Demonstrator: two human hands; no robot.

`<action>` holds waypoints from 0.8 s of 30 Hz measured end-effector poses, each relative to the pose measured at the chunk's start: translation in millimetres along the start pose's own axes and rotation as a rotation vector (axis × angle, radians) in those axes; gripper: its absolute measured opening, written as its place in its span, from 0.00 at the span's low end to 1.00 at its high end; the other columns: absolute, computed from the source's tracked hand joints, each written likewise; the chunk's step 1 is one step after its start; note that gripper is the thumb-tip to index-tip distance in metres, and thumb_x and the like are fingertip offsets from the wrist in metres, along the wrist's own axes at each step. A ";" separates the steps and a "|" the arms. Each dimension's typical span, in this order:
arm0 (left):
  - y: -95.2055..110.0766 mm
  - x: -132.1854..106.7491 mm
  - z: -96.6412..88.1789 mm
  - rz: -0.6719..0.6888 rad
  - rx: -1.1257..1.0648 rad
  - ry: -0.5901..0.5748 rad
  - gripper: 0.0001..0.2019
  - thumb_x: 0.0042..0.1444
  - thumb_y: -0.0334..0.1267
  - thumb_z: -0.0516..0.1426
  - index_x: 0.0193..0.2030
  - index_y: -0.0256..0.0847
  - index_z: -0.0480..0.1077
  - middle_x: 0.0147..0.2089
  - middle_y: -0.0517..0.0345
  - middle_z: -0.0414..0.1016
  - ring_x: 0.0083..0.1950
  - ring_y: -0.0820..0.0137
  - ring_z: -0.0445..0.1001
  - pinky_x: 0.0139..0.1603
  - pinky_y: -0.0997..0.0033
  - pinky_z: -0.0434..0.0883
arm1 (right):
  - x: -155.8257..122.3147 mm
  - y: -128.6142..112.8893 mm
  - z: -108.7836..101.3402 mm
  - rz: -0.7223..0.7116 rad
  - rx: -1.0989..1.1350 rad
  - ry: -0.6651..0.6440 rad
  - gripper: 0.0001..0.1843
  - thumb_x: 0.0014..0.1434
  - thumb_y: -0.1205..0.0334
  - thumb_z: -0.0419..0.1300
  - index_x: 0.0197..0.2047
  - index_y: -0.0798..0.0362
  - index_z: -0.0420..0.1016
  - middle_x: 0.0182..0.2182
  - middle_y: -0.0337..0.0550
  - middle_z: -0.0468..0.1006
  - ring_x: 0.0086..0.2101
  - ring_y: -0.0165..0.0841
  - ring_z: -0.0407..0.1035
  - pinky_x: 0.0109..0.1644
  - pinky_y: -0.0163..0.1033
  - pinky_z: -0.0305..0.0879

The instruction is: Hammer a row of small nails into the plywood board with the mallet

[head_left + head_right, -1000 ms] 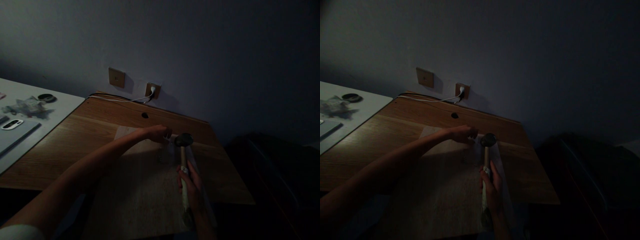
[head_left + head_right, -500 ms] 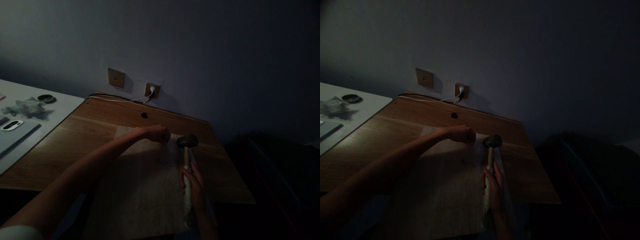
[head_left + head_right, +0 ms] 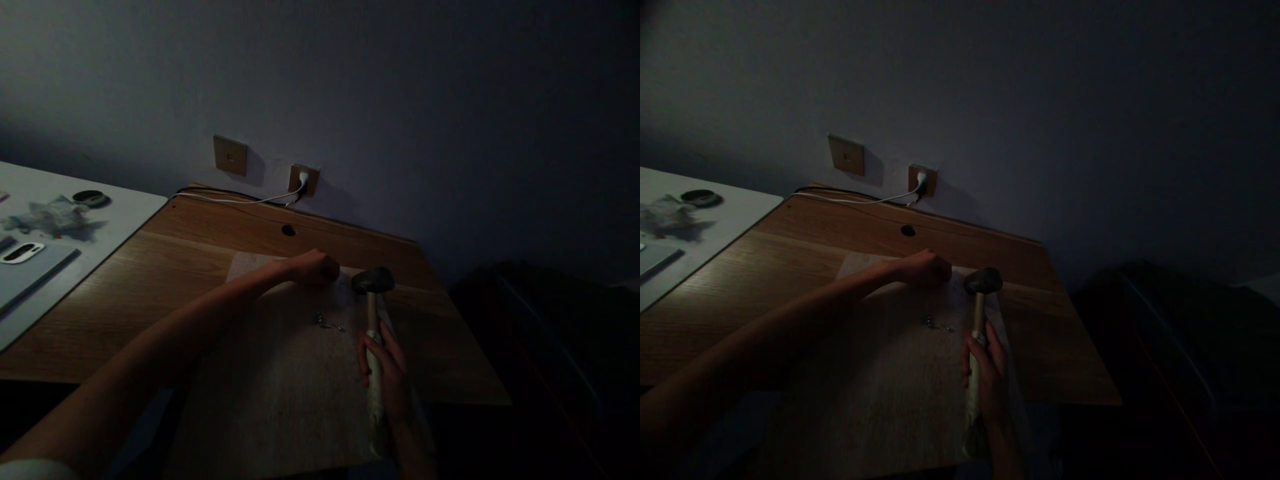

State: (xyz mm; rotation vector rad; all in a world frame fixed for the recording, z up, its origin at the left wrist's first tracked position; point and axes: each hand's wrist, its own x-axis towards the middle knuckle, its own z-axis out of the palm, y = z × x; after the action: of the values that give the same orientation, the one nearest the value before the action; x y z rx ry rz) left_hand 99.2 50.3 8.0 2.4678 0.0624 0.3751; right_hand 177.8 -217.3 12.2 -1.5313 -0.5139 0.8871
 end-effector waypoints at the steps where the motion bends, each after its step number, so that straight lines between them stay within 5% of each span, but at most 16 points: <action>1: 0.1 -0.9 1.7 0.012 0.002 0.001 0.07 0.51 0.24 0.59 0.35 0.37 0.77 0.32 0.62 0.78 0.32 0.76 0.72 0.35 0.79 0.63 | -0.1 -0.1 0.1 0.003 -0.006 -0.004 0.18 0.55 0.49 0.67 0.44 0.50 0.73 0.17 0.28 0.66 0.15 0.24 0.55 0.15 0.27 0.54; 5: 1.0 -8.0 9.7 0.060 0.015 0.026 0.08 0.52 0.24 0.59 0.37 0.36 0.77 0.35 0.60 0.78 0.34 0.75 0.73 0.38 0.78 0.65 | -1.3 -0.5 0.5 0.014 -0.020 0.013 0.20 0.56 0.48 0.67 0.48 0.48 0.72 0.18 0.28 0.66 0.15 0.24 0.55 0.15 0.27 0.55; 12: 0.7 -17.8 17.2 -0.058 -0.053 0.086 0.08 0.56 0.27 0.59 0.40 0.37 0.78 0.39 0.57 0.80 0.39 0.73 0.77 0.43 0.77 0.68 | -2.6 -5.0 3.5 0.016 -0.091 -0.049 0.21 0.56 0.47 0.67 0.47 0.49 0.72 0.21 0.29 0.67 0.17 0.25 0.56 0.16 0.28 0.56; 24: -0.5 -16.6 16.7 -0.151 -0.022 0.105 0.24 0.51 0.29 0.64 0.57 0.37 0.72 0.44 0.54 0.82 0.43 0.67 0.80 0.43 0.73 0.70 | -6.1 -15.6 16.0 0.029 -0.247 -0.160 0.29 0.59 0.47 0.65 0.59 0.51 0.71 0.18 0.28 0.63 0.17 0.26 0.54 0.16 0.29 0.56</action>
State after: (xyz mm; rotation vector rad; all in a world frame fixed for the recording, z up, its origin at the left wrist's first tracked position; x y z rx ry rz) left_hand 88.0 38.7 -9.2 2.4023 0.2855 0.4366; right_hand 164.4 -209.3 29.2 -1.7016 -0.7404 1.0024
